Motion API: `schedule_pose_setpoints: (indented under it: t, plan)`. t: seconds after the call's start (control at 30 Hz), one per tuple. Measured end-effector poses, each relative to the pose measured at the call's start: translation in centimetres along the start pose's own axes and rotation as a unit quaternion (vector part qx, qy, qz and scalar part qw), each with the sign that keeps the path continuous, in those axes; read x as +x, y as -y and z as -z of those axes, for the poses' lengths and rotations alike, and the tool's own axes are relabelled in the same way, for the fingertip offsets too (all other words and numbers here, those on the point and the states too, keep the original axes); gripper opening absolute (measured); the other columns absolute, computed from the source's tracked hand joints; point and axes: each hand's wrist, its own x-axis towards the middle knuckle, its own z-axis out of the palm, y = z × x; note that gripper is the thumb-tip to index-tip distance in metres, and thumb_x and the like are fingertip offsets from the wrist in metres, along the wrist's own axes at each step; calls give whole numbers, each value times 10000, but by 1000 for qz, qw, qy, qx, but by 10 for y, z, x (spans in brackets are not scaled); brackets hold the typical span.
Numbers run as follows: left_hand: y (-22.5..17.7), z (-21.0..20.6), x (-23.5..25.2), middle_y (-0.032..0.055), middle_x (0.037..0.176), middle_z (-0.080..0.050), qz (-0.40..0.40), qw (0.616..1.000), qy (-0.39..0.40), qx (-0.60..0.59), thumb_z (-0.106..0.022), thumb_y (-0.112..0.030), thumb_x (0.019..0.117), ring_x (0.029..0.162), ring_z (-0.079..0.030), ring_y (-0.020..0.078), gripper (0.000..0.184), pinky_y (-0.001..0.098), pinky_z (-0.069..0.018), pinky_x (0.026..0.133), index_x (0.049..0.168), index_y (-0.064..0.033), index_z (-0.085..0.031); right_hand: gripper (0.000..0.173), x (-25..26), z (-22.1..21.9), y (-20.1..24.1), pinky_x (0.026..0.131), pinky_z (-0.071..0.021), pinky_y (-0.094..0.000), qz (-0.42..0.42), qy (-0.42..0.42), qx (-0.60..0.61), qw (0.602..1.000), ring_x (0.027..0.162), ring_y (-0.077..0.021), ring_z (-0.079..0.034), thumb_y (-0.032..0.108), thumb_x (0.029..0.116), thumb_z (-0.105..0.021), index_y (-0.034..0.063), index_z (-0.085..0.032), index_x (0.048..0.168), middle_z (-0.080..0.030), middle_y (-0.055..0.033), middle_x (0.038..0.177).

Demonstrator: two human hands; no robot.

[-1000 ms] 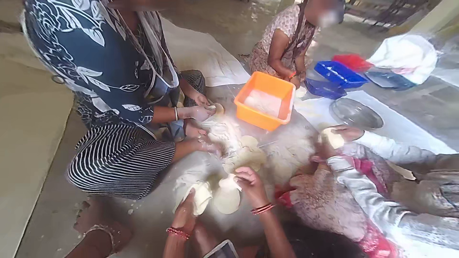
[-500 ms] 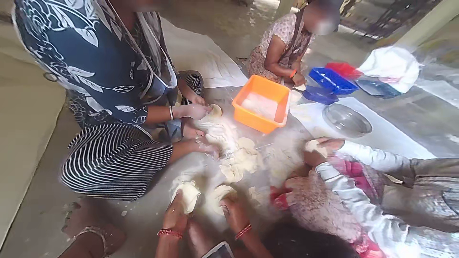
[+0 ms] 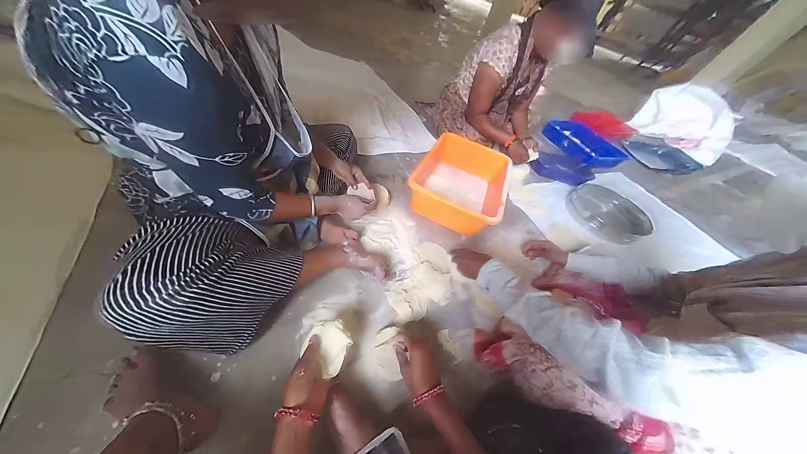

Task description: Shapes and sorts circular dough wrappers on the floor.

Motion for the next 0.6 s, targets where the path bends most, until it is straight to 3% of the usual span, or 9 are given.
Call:
schedule_pose_setpoints:
  t: [0.07, 0.2, 0.43, 0.6]
  plan:
    - [-1, -2, -1, 131, 1185, -643, 4, 1000, -5, 2, -415, -296, 1099, 1028, -652, 185, 398, 402, -562, 868, 1375, -24, -506, 313, 15, 7, -2, 1094, -478, -467, -11, 7, -47, 999, 1228, -340, -635, 185, 1019, -585, 5, -707, 1243, -669, -212, 1290]
    - [-2, -3, -4, 135, 1203, -637, 10, 1000, -15, 10, -428, -305, 1095, 1038, -646, 195, 407, 413, -556, 870, 1387, -32, -503, 359, 34, 24, 10, 1154, -408, -486, -18, 113, -127, 985, 1334, -353, -557, 196, 1009, -612, 3, -668, 1307, -608, -226, 1390]
    - [1, 0, -1, 123, 1189, -646, 4, 1000, -3, 3, -428, -292, 1094, 1031, -653, 182, 393, 398, -564, 870, 1381, -34, -505, 271, 42, 29, 16, 1060, -473, -552, 45, 156, -189, 969, 1282, -367, -583, 162, 968, -628, 64, -733, 1197, -646, -187, 1331]
    - [-1, -2, -1, 117, 1164, -650, 14, 1000, -13, -22, -409, -270, 1099, 1005, -658, 173, 377, 378, -570, 845, 1379, -33, -495, 311, 44, 28, 21, 1041, -482, -567, 55, 189, -213, 957, 1290, -373, -575, 168, 964, -628, 48, -705, 1241, -630, -184, 1354]
